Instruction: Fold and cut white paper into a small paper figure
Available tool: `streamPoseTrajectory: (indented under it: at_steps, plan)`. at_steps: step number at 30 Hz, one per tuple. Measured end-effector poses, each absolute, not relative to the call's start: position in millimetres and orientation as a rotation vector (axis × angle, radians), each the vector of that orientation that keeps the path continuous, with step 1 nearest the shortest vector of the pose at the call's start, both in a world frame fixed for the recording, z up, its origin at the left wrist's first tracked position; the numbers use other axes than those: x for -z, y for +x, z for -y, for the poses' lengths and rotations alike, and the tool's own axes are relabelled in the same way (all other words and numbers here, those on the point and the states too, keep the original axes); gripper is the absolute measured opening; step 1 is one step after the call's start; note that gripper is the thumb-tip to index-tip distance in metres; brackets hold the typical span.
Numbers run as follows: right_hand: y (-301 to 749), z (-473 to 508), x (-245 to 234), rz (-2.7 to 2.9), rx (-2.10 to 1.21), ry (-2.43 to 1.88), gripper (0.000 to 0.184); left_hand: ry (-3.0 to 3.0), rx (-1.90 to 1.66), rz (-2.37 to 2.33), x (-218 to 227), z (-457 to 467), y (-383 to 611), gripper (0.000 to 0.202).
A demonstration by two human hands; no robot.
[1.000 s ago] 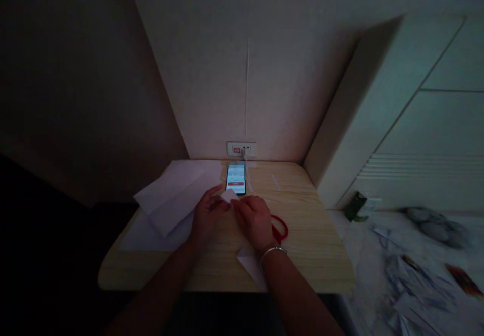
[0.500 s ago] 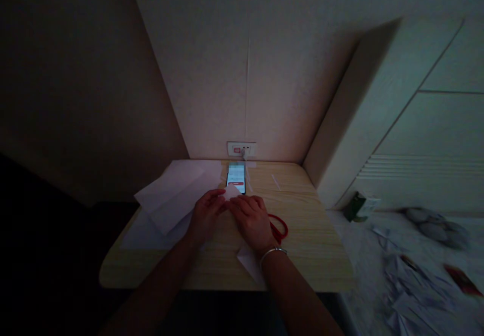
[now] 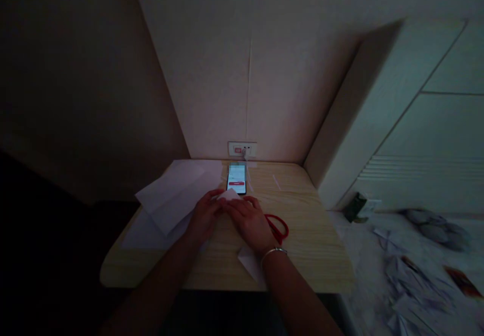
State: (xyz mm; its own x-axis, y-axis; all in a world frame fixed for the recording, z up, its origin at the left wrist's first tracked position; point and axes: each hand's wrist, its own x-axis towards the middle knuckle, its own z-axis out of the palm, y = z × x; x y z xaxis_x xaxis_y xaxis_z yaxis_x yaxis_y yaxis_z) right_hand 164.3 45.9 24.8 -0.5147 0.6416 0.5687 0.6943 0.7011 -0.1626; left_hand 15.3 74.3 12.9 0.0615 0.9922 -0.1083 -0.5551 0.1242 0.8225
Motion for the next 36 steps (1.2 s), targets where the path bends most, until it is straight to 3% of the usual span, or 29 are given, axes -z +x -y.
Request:
streamPoseTrajectory:
  at_steps: [12, 18, 24, 29, 36]
  plan:
    - [161, -45, -26, 2.315, 0.081, -0.986, 0.029, 0.669, -1.282, -0.834, -15, -73, 14, 0.042]
    - [162, -50, -19, 1.958, -0.085, -1.12, 0.012, 0.859, -1.304, -0.743, -15, -71, 17, 0.03]
    - [163, -52, -17, 1.639, -0.337, -1.15, 0.008, 1.028, -1.278, -0.703, -16, -69, 20, 0.041]
    - [161, -53, -14, 1.545, -0.467, -1.144, 0.009, 1.098, -1.292, -0.806, -12, -71, 21, 0.022]
    - [160, -58, -6, 1.439, -0.622, -1.088, 0.01, 1.041, -1.331, -0.836, -10, -73, 21, 0.02]
